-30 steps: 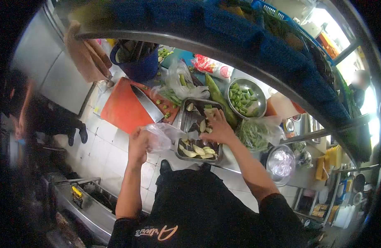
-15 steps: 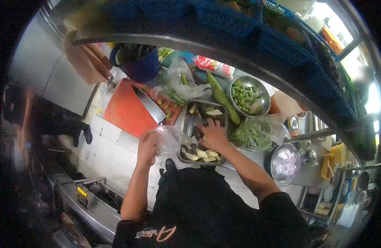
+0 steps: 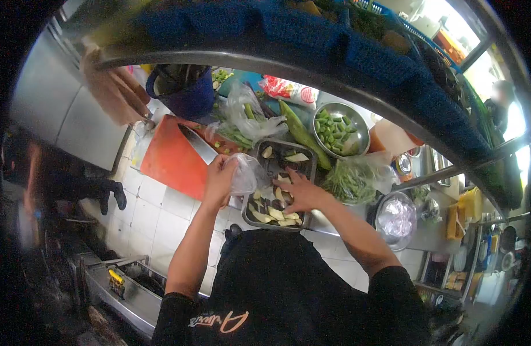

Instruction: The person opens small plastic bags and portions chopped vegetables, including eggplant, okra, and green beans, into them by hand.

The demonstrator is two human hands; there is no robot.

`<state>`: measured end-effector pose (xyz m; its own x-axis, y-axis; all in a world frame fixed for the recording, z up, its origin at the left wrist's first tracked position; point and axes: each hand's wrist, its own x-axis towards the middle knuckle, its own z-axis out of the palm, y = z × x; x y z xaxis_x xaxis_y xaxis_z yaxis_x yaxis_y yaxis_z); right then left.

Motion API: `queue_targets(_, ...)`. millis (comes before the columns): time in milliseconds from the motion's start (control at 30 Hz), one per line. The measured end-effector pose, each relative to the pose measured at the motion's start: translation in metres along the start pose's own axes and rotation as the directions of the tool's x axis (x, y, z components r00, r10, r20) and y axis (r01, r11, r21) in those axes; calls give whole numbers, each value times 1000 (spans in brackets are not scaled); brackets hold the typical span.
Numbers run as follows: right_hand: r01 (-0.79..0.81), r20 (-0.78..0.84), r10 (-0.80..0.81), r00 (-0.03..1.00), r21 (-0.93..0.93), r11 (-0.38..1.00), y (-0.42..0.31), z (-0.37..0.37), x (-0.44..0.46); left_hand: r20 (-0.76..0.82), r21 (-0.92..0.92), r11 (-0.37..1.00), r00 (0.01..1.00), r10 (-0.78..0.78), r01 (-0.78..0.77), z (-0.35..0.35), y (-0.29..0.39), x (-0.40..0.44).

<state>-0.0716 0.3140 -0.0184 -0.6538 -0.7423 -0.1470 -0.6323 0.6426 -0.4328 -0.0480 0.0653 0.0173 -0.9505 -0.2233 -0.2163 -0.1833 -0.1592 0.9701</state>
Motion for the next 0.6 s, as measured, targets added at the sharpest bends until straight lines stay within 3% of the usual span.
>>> queue_targets(267,-254,-95,250,963,-28,967,-16,22,8,5,43,996,997,-78,78,11,-6,-2)
queue_targets(467,-397,-4,398,918,-61,916,-32,-2,19,13,-31,999,1000,-22,22,13,-20,5)
queue_targets(533,-329,-67,350,934,211,920,-23,-18,20,22,-3,1000,1000,-11,11,9,-23,6)
queue_targets(600,-298,-50,391,919,561,773,-8,-27,20,23,11,1000,1000,-18,17,8,-21,3)
